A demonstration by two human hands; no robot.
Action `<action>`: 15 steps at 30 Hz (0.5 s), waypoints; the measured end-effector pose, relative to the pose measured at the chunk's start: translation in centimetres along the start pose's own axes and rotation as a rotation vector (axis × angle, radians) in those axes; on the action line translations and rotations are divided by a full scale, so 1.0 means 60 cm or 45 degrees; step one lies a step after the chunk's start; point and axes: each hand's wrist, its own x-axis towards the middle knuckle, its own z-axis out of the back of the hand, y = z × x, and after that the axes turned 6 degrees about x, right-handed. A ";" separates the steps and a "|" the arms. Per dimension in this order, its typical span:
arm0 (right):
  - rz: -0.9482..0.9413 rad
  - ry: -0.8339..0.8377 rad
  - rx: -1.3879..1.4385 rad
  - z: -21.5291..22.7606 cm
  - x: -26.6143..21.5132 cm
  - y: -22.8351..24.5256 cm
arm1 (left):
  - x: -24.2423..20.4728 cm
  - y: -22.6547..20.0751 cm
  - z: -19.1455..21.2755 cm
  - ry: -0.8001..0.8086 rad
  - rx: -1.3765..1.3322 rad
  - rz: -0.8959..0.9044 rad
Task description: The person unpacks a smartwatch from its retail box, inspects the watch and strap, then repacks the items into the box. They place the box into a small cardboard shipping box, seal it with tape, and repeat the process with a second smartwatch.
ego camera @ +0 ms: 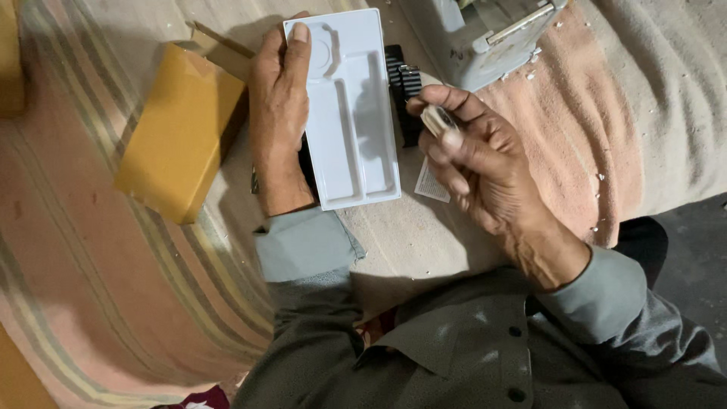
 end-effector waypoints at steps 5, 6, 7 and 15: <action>-0.068 -0.144 0.231 -0.013 0.000 -0.017 | 0.003 -0.004 0.002 0.021 0.039 -0.080; -0.085 -0.152 0.301 -0.015 0.000 -0.019 | 0.002 -0.004 0.001 0.001 0.054 -0.057; -0.074 -0.143 0.264 -0.017 -0.001 -0.020 | 0.001 -0.005 0.000 -0.019 0.068 -0.035; -0.082 -0.118 0.015 -0.016 -0.001 -0.026 | 0.001 -0.006 -0.003 -0.016 -0.025 0.018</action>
